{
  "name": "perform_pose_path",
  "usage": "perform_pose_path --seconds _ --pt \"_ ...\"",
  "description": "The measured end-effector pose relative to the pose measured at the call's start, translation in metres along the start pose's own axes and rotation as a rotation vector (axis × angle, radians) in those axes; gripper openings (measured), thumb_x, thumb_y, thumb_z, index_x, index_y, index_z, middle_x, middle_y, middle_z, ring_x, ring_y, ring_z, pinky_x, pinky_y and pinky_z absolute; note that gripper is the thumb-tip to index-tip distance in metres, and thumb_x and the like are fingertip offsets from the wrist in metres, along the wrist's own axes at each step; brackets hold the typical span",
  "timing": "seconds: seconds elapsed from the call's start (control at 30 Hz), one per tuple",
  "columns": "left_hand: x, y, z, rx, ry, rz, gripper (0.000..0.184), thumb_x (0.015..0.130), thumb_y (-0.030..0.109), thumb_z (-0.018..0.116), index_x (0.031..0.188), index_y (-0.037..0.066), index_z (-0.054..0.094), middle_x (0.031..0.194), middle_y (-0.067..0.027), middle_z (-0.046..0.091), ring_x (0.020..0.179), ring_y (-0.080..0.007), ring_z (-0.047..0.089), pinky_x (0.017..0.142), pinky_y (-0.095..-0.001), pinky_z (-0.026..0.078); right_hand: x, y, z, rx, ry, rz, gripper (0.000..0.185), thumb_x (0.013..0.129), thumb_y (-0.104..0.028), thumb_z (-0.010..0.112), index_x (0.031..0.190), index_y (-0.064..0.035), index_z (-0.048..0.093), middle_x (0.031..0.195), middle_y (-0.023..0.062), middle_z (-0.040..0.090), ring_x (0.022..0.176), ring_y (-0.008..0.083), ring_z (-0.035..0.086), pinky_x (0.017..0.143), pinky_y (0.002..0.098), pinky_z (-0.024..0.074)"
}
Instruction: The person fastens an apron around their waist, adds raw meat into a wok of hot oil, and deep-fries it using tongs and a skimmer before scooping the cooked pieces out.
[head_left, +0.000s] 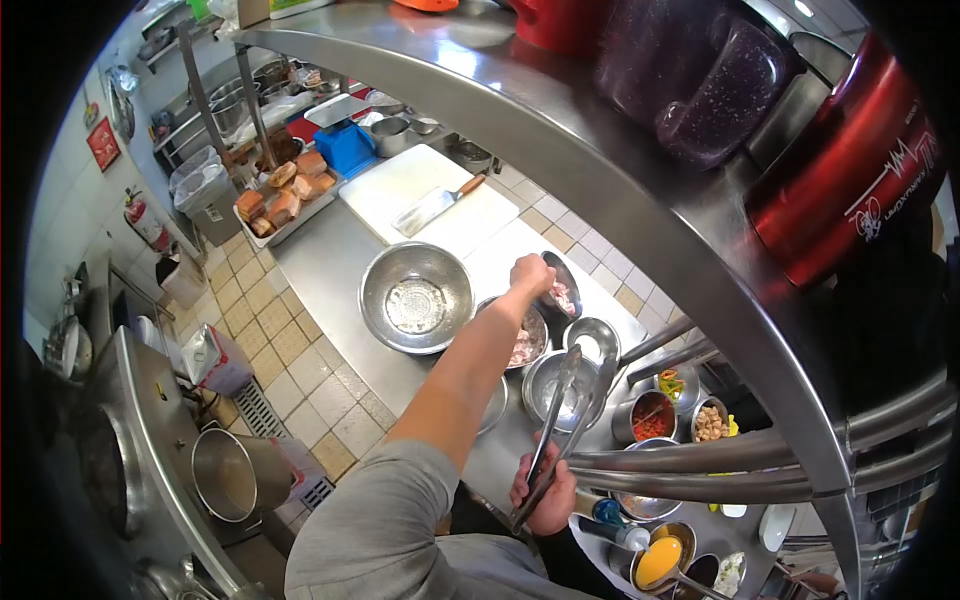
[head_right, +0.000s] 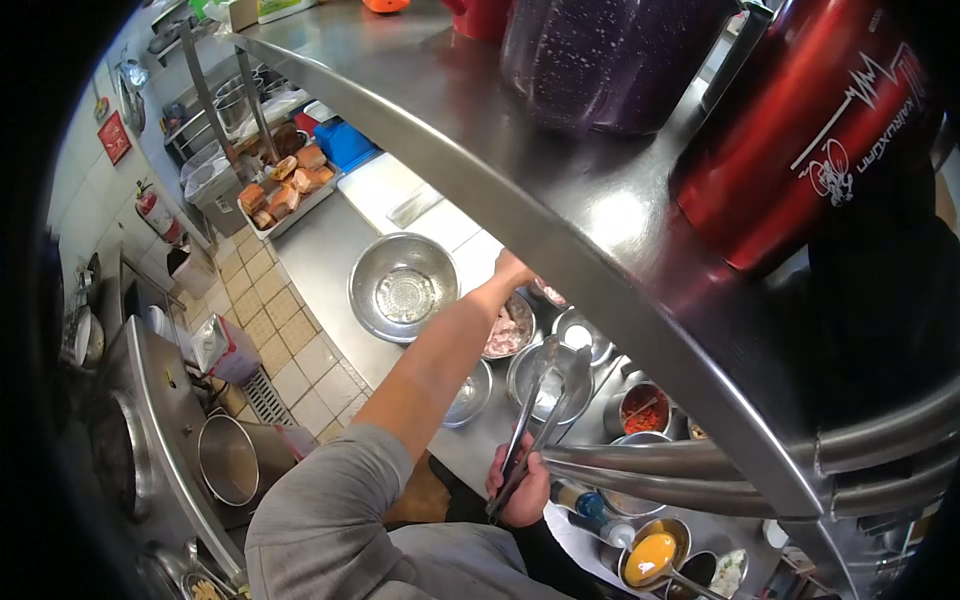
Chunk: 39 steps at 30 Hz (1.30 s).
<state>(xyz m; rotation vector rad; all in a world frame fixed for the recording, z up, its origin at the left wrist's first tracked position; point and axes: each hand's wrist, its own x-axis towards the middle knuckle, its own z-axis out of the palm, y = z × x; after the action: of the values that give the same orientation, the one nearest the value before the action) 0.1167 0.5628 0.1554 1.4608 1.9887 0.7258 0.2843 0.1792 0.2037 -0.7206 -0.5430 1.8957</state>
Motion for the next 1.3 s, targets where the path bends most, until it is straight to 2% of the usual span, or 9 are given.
perform_pose_path --seconds 0.1,0.13,0.3,0.53,0.8,0.97,1.0,1.2,1.3 --pt "-0.036 -0.007 -0.04 -0.072 0.091 0.02 0.051 0.088 0.045 0.065 0.099 -0.004 0.073 0.098 -0.0289 0.07 0.099 -0.0413 0.069 0.085 -0.0457 0.055 0.001 -0.002 0.006 -0.034 0.006 -0.029 0.059 0.099 -0.05 0.049 0.143 -0.0119 0.04 0.09 0.0073 0.055 0.058 0.0149 0.051 0.046 0.0299 0.043" --pt "-0.047 -0.021 -0.047 -0.219 0.211 0.063 0.052 0.086 0.048 0.065 0.084 -0.004 0.071 0.087 -0.0291 0.069 0.088 -0.0436 0.069 0.079 -0.0466 0.055 0.002 -0.004 0.011 -0.08 0.019 -0.052 0.057 0.099 -0.048 0.049 0.143 -0.0122 0.041 0.091 0.0072 0.056 0.059 0.0148 0.052 0.047 0.0299 0.0432" --pt "-0.191 -0.085 -0.158 -0.793 0.25 -0.01 0.024 0.084 0.022 0.069 0.076 0.001 0.061 0.073 -0.0126 0.065 0.069 -0.0207 0.064 0.064 -0.0354 0.054 0.007 -0.011 0.06 -0.281 -0.124 -0.147 0.036 0.103 -0.04 0.047 0.107 -0.0036 0.049 0.085 0.0076 0.055 0.059 0.0125 0.051 0.05 0.0279 0.0434" --pt "-0.516 -0.21 -0.244 -0.984 0.705 -0.167 0.015 0.079 0.01 0.068 0.072 0.007 0.056 0.07 0.001 0.056 0.064 -0.0079 0.051 0.056 -0.0243 0.043 -0.006 0.054 0.133 -0.464 -0.523 -0.06 0.03 0.104 -0.033 0.047 0.108 -0.0039 0.051 0.085 0.0058 0.055 0.06 0.0115 0.05 0.05 0.027 0.0428" --pt "-0.884 -0.253 -0.131 -1.068 1.477 -0.65 0.007 0.073 0.006 0.071 0.078 0.001 0.068 0.074 0.0017 0.061 0.068 -0.0067 0.052 0.058 -0.0256 0.041 -0.145 0.211 0.22 -0.698 -1.248 0.255 0.031 0.105 -0.025 0.049 0.123 0.0005 0.05 0.092 0.0046 0.056 0.062 0.0076 0.05 0.047 0.0224 0.0407" --pt "-1.023 -0.225 -0.066 -1.211 2.053 -0.64 0.006 0.075 0.003 0.072 0.078 0.004 0.066 0.074 0.0013 0.062 0.067 -0.0071 0.055 0.059 -0.0244 0.043 -0.295 0.296 0.259 -0.7 -1.728 0.443 0.024 0.106 -0.026 0.048 0.116 -0.0038 0.052 0.09 0.0034 0.056 0.06 0.0077 0.051 0.05 0.0226 0.0424" --pt "-1.041 -0.219 -0.055 -1.185 2.183 -0.565 0.007 0.076 0.002 0.072 0.076 0.006 0.065 0.075 0.0019 0.063 0.068 -0.0064 0.055 0.061 -0.0244 0.043 -0.321 0.303 0.266 -0.683 -1.811 0.5 0.029 0.106 -0.024 0.049 0.126 -0.0026 0.054 0.089 0.0017 0.057 0.064 0.0073 0.053 0.053 0.0235 0.0441" --pt "-1.135 -0.208 -0.045 -0.9 2.603 -0.603 0.026 0.074 -0.006 0.07 0.067 0.011 0.052 0.073 0.0056 0.054 0.071 -0.0055 0.051 0.071 -0.0228 0.042 -0.423 0.357 0.325 -0.719 -2.589 -0.538 0.048 0.092 -0.016 0.068 0.135 -0.0016 0.055 0.088 0.0106 0.062 0.069 0.0256 0.062 0.059 0.0363 0.0499" --pt "-1.157 -0.223 -0.046 -0.763 2.729 -0.586 0.028 0.074 -0.008 0.07 0.067 0.011 0.051 0.078 0.0042 0.055 0.074 -0.0057 0.051 0.074 -0.0237 0.043 -0.462 0.381 0.356 -0.589 -2.755 -0.741 0.052 0.085 -0.015 0.074 0.133 -0.0055 0.059 0.089 0.0135 0.061 0.071 0.0323 0.063 0.059 0.0395 0.0508"
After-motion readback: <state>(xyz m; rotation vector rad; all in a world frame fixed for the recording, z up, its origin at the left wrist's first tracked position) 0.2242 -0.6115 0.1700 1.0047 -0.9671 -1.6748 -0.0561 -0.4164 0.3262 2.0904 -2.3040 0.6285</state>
